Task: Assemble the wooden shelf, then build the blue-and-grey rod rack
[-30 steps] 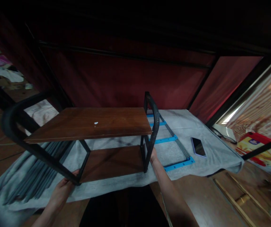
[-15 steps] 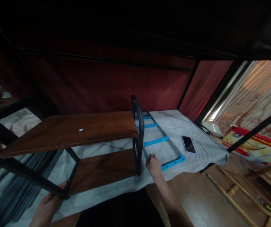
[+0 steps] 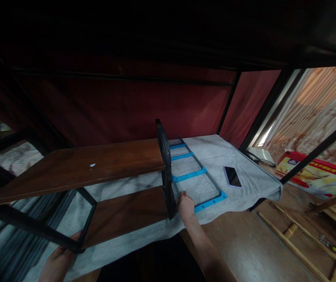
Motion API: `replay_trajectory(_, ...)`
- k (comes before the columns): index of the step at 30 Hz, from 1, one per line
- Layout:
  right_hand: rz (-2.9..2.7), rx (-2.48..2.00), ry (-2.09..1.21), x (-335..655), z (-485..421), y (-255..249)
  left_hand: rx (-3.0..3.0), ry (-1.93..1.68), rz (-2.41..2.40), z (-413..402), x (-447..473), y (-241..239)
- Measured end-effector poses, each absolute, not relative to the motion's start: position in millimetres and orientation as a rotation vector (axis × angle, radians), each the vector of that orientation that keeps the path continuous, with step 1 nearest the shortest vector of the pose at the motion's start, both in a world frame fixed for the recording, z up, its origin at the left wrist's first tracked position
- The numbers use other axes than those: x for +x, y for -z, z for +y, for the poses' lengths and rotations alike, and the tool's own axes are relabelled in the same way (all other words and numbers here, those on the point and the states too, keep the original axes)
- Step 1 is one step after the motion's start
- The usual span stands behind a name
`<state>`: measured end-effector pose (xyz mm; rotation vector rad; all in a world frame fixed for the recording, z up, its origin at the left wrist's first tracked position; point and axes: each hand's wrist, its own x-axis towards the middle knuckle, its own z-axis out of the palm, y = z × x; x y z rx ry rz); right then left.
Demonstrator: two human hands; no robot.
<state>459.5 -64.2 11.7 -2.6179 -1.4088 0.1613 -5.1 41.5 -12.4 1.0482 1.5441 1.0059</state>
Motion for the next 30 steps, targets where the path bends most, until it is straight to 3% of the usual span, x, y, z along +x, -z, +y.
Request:
replay_trajectory(21,-1.346,-2.604,-0.145,481,-70,-7,0.996,-1.046,1.553,42,-6,13)
replay_trajectory(26,-1.323,-2.226,-0.034,478,-76,-7,0.978,-1.066,1.532,38,0,7)
replay_trajectory(30,-1.173,-1.825,-0.260,473,-79,1,0.941,-1.075,1.478,35,6,-1)
